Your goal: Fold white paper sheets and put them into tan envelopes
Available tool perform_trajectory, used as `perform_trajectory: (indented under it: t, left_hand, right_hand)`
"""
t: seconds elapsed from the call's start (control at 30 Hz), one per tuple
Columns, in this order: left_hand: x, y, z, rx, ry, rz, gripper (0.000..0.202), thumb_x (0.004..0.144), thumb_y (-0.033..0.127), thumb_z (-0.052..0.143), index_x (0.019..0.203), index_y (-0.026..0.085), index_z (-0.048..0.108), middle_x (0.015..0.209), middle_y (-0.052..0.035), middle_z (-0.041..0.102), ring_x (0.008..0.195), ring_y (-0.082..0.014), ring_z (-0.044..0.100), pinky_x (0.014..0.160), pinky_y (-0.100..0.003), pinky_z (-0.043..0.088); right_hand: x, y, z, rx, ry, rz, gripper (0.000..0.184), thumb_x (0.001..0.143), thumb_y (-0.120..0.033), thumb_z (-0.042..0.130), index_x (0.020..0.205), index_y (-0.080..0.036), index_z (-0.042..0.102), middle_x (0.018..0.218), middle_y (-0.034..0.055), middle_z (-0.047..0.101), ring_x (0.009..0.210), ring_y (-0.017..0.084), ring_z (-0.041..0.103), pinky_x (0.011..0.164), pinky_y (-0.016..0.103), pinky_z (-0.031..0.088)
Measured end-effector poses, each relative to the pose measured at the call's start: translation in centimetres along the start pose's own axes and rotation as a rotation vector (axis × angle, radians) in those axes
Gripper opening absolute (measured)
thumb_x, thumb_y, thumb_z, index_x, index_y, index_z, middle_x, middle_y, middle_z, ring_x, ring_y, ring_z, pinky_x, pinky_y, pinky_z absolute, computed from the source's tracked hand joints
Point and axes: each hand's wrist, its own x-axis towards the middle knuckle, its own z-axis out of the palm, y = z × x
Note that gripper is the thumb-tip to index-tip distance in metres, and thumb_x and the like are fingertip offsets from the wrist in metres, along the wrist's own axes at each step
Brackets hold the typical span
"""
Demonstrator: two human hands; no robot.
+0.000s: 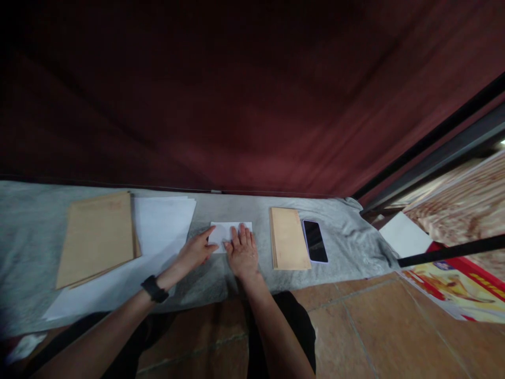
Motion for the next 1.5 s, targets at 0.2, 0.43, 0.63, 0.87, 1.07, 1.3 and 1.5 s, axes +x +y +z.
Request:
perform_trajectory:
  t: [0.2, 0.43, 0.63, 0.87, 1.07, 1.3, 1.5]
  left_hand:
    - [-0.5, 0.5, -0.2, 0.455, 0.027, 0.045, 0.059, 0.081, 0.027, 0.072, 0.138, 0.023, 0.059, 0.106, -0.0124, 0.076, 0.096, -0.0291, 0.071, 0.083, -0.035, 0.051]
    - [-1.3, 1.0, 1.8, 0.678, 0.145, 0.406, 0.040, 0.100, 0.027, 0.044, 0.134, 0.017, 0.061, 0.126, -0.0163, 0.068, 0.120, -0.0310, 0.062, 0.105, -0.045, 0.045]
    - [-0.4, -1.0, 4.3, 0.734, 0.144, 0.630, 0.055, 0.102, 0.038, 0.041, 0.150, 0.011, 0.045, 0.159, -0.0167, 0.040, 0.150, -0.0292, 0.032, 0.124, -0.049, 0.023]
    - [-0.3, -2.0, 4.2, 0.769, 0.160, 0.620, 0.060, 0.102, 0.045, 0.043, 0.153, 0.013, 0.042, 0.163, -0.0167, 0.031, 0.153, -0.0293, 0.027, 0.125, -0.050, 0.020]
    - [-0.6, -1.8, 3.7, 0.793, 0.141, 0.577, 0.059, 0.101, 0.043, 0.046, 0.154, 0.019, 0.041, 0.164, -0.0136, 0.030, 0.153, -0.0296, 0.026, 0.125, -0.050, 0.019]
    - [-0.6, -2.1, 3.8, 0.809, 0.142, 0.560, 0.061, 0.099, 0.045, 0.050, 0.155, 0.020, 0.040, 0.165, -0.0151, 0.028, 0.153, -0.0317, 0.025, 0.125, -0.049, 0.017]
    - [-0.6, -2.1, 3.6, 0.822, 0.151, 0.539, 0.062, 0.099, 0.048, 0.050, 0.154, 0.021, 0.041, 0.165, -0.0159, 0.028, 0.153, -0.0322, 0.024, 0.125, -0.049, 0.017]
  right_hand:
    - [0.0, 0.4, 0.2, -0.002, 0.030, 0.016, 0.056, 0.105, -0.042, 0.042, 0.155, -0.019, 0.039, 0.163, 0.0156, 0.033, 0.150, 0.030, 0.032, 0.120, 0.050, 0.029]
    - [0.1, 0.4, 0.3, -0.024, 0.010, 0.025, 0.056, 0.104, -0.040, 0.042, 0.156, -0.019, 0.038, 0.164, 0.0164, 0.030, 0.150, 0.031, 0.032, 0.120, 0.050, 0.027]
    - [0.1, 0.6, 0.3, -0.055, -0.021, 0.006, 0.054, 0.103, -0.029, 0.041, 0.157, -0.021, 0.037, 0.165, 0.0151, 0.027, 0.151, 0.029, 0.029, 0.121, 0.049, 0.025]
    - [-0.2, 0.8, 0.4, -0.070, -0.018, 0.000, 0.055, 0.103, -0.028, 0.041, 0.157, -0.018, 0.036, 0.166, 0.0145, 0.026, 0.152, 0.028, 0.027, 0.121, 0.049, 0.024]
    - [-0.1, 1.4, 0.7, -0.068, 0.012, 0.019, 0.054, 0.104, -0.031, 0.036, 0.156, -0.014, 0.037, 0.164, 0.0165, 0.031, 0.151, 0.029, 0.028, 0.120, 0.050, 0.025]
    - [0.0, 2.2, 0.6, -0.071, 0.033, 0.092, 0.058, 0.105, -0.038, 0.035, 0.157, -0.012, 0.034, 0.162, 0.0177, 0.035, 0.150, 0.029, 0.030, 0.119, 0.050, 0.026]
    - [-0.3, 3.0, 0.3, -0.074, 0.045, 0.116, 0.060, 0.106, -0.040, 0.034, 0.157, -0.008, 0.033, 0.162, 0.0189, 0.034, 0.150, 0.032, 0.031, 0.120, 0.051, 0.024]
